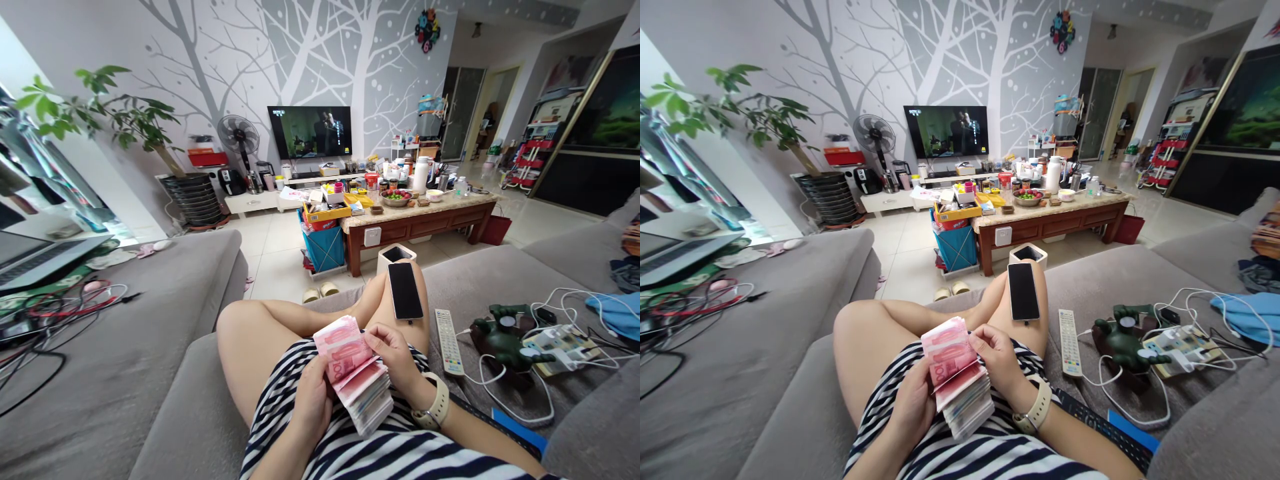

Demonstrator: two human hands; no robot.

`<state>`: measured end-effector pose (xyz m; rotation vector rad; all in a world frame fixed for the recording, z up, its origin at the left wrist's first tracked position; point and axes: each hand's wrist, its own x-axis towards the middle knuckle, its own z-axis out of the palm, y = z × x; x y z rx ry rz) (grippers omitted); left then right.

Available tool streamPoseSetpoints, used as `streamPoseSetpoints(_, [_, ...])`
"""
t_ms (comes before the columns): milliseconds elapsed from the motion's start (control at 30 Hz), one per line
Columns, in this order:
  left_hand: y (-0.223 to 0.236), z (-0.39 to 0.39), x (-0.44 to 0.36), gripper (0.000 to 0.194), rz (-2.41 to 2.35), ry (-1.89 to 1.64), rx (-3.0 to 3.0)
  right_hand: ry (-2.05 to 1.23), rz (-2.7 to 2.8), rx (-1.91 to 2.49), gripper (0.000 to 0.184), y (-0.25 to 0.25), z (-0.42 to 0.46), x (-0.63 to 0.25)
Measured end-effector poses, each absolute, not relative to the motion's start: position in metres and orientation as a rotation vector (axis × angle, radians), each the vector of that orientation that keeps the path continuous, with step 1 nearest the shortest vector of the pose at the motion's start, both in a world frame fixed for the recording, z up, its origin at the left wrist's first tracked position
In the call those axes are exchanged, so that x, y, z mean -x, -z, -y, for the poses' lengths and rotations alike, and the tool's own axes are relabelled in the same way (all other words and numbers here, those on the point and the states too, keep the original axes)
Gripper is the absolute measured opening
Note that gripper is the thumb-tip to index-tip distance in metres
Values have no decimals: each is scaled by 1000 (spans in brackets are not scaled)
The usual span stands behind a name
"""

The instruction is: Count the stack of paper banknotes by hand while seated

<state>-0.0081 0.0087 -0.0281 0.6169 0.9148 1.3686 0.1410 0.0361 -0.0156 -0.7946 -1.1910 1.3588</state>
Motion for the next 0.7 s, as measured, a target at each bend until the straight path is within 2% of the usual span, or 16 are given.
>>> streamPoseSetpoints(500, [29,-8,9,26,-899,-1365,-638,-1316,1219,812,31,18,-37,-141])
streamPoseSetpoints(600, [32,-8,10,25,-930,-1364,-611,-1086,1259,827,27,2,-36,-149])
streamPoseSetpoints(700, [35,-8,9,22,-987,-1371,-567,-639,1333,619,18,-33,-23,-168])
